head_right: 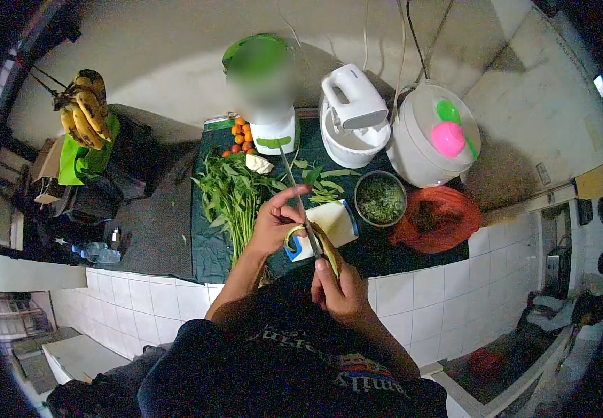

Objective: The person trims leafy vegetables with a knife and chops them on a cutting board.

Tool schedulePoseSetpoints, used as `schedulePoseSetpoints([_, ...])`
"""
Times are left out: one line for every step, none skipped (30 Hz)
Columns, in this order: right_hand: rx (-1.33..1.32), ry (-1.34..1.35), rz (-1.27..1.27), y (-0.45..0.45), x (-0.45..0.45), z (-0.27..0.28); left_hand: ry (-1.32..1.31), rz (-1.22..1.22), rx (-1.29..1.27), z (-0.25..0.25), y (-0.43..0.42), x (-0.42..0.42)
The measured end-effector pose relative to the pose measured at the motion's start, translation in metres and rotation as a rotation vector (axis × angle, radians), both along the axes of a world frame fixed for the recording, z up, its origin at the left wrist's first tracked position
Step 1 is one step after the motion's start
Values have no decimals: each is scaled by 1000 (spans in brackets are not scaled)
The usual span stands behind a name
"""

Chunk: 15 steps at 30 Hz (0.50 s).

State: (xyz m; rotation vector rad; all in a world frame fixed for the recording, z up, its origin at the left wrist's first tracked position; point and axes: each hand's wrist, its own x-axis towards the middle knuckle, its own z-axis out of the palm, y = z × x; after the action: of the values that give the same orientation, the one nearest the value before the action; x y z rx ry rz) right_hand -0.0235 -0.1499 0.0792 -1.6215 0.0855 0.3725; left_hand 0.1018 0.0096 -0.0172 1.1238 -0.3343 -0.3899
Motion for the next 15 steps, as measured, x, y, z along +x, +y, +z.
schedulePoseSetpoints([-6,-12,3,0,1,0,-3,2,-1,-2,0,0])
schedulePoseSetpoints([-7,-15,4,1,2,0,10,-3,-13,-3,0,1])
schedulePoseSetpoints([9,3,-38,3,3,0,22,-7,-24,-6,-1,2])
schedulePoseSetpoints([25,21,-81,4,3,0,20,-5,-25,-8,-1,3])
schedulePoseSetpoints([25,21,-80,3,5,-2,51,-11,-49,-12,-1,4])
schedulePoseSetpoints([27,33,-87,2,9,-6,82,-17,-73,-17,-2,4])
schedulePoseSetpoints([29,45,-94,0,11,-11,82,-16,-72,-24,-2,5])
schedulePoseSetpoints([31,43,-91,-2,11,-17,136,-23,-88,-32,-3,6])
schedulePoseSetpoints([34,87,-99,-5,12,-24,187,-30,-104,-40,-5,7])
schedulePoseSetpoints([37,131,-108,-8,11,-32,202,-5,-56,-44,-7,7])
schedulePoseSetpoints([37,126,-106,-11,9,-46,197,-4,-56,-54,-9,9])
schedulePoseSetpoints([13,5,-110,-14,6,-64,230,3,-114,-69,-9,12])
schedulePoseSetpoints([4,-58,-110,-16,5,-64,263,9,-171,-78,-9,15])
schedulePoseSetpoints([-7,-120,-111,-19,5,-64,307,-4,-206,-86,-9,18])
schedulePoseSetpoints([5,42,-142,-22,4,-48,303,-2,-203,-95,-9,19])
